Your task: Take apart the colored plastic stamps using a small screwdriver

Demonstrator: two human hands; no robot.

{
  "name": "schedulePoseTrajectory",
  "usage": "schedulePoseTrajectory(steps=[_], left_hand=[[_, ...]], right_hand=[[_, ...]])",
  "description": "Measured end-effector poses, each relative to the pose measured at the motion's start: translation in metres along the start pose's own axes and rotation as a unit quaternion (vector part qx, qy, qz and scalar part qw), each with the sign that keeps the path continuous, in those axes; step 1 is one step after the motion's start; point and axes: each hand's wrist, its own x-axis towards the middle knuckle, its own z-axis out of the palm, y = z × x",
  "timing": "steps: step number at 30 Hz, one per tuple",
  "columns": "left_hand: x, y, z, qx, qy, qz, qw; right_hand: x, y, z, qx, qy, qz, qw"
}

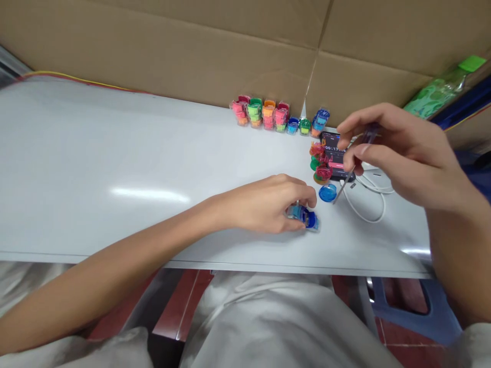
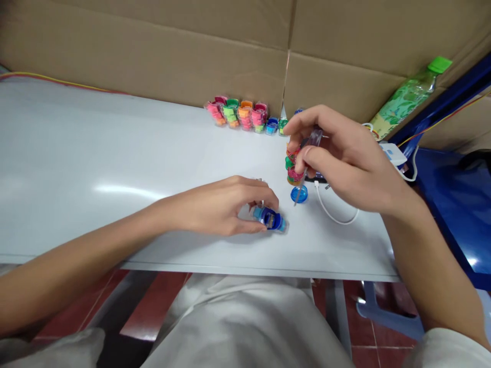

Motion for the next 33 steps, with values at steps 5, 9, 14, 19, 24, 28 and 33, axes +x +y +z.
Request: schedulePoseTrajectory(steps=[5,9,14,19,24,28,33], left_hand=[[-0.001,0.001,0.007,0.068,-0.035,0.003,0.997],[-0.001,0.0,0.016,0.102,-0.044,0.0,0.994],[-0.001,-0.003,0.019,0.113,-0.034,0.022,0.993],[-0.001,-0.005,0.019,0.111,-0.032,0.028,0.993],[-0.001,-0.006,0.021,0.098,-0.029,0.028,0.994],[-0.001,-0.006,0.021,0.097,-0.028,0.033,0.994],[-0.001,-0.006,0.02,0.094,-0.037,0.029,0.994]], right_hand=[[-0.024,0.007,0.031,0.081,0.034,-0.05,0.995],[-0.032,0.026,0.045,0.083,0.035,-0.056,0.994],[-0.038,0.034,0.051,0.018,0.055,-0.057,0.997],[-0.04,0.035,0.054,-0.006,0.043,-0.062,0.997],[-0.04,0.037,0.054,-0.006,0.055,-0.071,0.996],[-0.038,0.038,0.054,0.001,0.048,-0.069,0.996],[-0.04,0.037,0.054,-0.084,0.051,-0.109,0.989]])
